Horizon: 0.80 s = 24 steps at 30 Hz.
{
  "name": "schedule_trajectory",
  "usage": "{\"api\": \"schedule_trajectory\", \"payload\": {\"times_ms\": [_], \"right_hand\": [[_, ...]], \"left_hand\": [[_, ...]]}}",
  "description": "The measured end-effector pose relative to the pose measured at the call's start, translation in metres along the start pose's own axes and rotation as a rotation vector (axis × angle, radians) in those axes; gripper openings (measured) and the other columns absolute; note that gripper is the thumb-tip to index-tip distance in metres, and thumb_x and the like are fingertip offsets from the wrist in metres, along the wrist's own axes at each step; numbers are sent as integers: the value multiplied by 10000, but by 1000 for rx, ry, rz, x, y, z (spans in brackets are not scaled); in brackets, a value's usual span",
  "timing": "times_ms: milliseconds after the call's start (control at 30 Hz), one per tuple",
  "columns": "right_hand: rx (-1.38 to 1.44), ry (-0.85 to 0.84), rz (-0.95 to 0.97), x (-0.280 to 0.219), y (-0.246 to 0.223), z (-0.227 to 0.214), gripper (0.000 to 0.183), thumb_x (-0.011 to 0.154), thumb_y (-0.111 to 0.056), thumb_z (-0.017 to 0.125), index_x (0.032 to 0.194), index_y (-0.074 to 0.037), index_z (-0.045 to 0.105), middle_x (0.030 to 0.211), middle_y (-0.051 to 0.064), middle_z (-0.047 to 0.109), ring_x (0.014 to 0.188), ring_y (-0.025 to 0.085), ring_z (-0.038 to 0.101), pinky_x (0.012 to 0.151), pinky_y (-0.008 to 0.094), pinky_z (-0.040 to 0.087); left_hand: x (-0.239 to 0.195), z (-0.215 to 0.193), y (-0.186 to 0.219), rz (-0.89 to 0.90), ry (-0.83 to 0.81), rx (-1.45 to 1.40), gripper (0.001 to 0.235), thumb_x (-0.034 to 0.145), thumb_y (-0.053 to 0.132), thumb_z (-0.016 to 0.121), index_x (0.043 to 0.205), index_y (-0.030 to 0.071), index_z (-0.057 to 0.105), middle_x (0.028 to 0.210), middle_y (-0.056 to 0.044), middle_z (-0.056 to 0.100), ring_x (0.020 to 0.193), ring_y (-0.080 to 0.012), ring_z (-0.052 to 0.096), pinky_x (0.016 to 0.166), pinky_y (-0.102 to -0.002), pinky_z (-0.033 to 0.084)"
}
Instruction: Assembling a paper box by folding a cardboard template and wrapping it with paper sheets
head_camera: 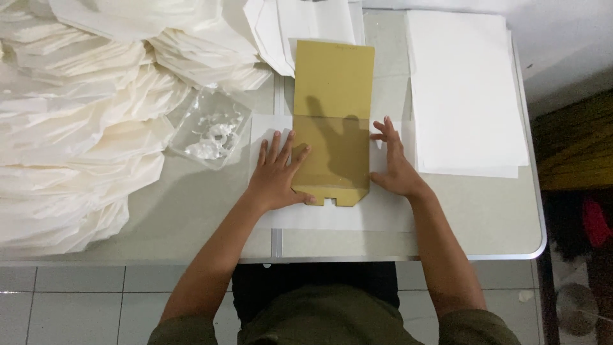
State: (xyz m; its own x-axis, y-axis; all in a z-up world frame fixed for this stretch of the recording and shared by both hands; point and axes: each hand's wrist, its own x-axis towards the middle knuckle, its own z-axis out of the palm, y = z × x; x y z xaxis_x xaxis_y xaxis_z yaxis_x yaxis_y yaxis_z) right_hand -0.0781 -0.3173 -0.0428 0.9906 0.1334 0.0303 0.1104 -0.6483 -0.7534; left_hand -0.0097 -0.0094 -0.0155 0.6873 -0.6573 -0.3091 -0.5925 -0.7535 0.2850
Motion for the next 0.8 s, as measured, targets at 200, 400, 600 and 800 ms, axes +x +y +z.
{"api": "schedule_trajectory", "payload": {"times_ms": [200,400,600,800], "right_hand": [[-80,-7,15,0,-10,1,1230,700,-18,691,1616,-104,-126,1632,180,259,1470,356,359,1277,540,-40],[-542,-66,72,-10,-37,28,1230,730,-513,782,1648,-184,31,1664,142,209,1554,308,198,1234,604,-115],[-425,-177,165,-10,-40,45,1111,794,-551,673,1637,-199,40,1690,150,137,1577,286,132,1243,553,-125],[-417,-60,114,-19,-22,55,1100,753,-487,711,1626,-234,91,1639,137,221,1562,322,177,1268,560,-50]], "left_hand": [[-1,-1,1,-6,1,-16,1190,695,858,635,1630,306,150,1713,-128,-18,1554,-410,-67,1240,-584,-67],[-2,-2,2,-9,19,-36,1191,685,854,647,1628,292,186,1714,-125,-9,1555,-408,-65,1247,-577,-53],[-8,-5,6,-14,46,-59,1139,677,820,682,1596,278,285,1711,-134,36,1556,-414,-19,1253,-576,-36],[-7,4,3,-6,106,-55,1126,654,859,657,1568,276,352,1707,-130,93,1559,-414,12,1260,-574,-11]]}}
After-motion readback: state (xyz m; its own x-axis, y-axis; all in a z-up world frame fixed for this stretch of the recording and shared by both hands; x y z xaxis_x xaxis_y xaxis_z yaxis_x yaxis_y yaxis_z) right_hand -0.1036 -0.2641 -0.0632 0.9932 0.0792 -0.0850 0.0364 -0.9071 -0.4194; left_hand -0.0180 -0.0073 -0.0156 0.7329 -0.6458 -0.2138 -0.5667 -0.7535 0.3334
